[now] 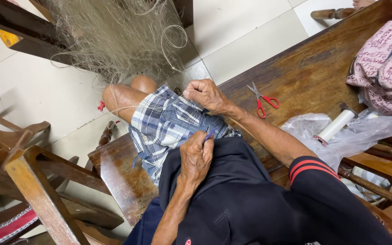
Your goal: Repairing a fine-mesh fishing net using a small tool and scissors while sitting on a bench
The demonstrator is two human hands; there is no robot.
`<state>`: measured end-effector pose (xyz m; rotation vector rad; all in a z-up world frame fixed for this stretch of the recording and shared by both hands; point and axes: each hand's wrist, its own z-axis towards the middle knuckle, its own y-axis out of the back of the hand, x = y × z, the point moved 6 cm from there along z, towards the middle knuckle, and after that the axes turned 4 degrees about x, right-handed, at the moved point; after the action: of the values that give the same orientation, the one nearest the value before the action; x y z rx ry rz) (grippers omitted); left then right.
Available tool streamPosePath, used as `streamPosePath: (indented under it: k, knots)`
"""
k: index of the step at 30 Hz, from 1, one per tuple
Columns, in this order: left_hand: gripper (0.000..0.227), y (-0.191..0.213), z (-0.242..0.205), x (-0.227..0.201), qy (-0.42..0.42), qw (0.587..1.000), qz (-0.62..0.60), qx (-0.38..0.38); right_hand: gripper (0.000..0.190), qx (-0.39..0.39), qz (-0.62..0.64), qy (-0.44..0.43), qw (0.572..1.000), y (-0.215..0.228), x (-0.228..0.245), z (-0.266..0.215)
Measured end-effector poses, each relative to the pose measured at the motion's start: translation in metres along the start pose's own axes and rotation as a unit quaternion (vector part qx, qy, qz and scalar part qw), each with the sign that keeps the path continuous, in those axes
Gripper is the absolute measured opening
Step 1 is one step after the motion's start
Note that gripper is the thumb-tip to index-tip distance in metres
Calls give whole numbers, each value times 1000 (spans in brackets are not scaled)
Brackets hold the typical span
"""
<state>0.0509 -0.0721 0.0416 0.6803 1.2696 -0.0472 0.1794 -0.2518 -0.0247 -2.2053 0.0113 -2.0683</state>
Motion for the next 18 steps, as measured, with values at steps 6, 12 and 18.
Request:
streamPosePath:
  k: [6,12,18]
  knots:
    - [13,-8,-7,12,18,1000,-3,22,33,-39,89,-65,993,2,-22,-17]
    - [10,-16,-3,8,7,999,-11,39,37,-65,108,-53,991,6,-26,-42]
    - [10,-25,2,7,-12,999,-14,37,33,-146,14,33,989,17,-70,-58]
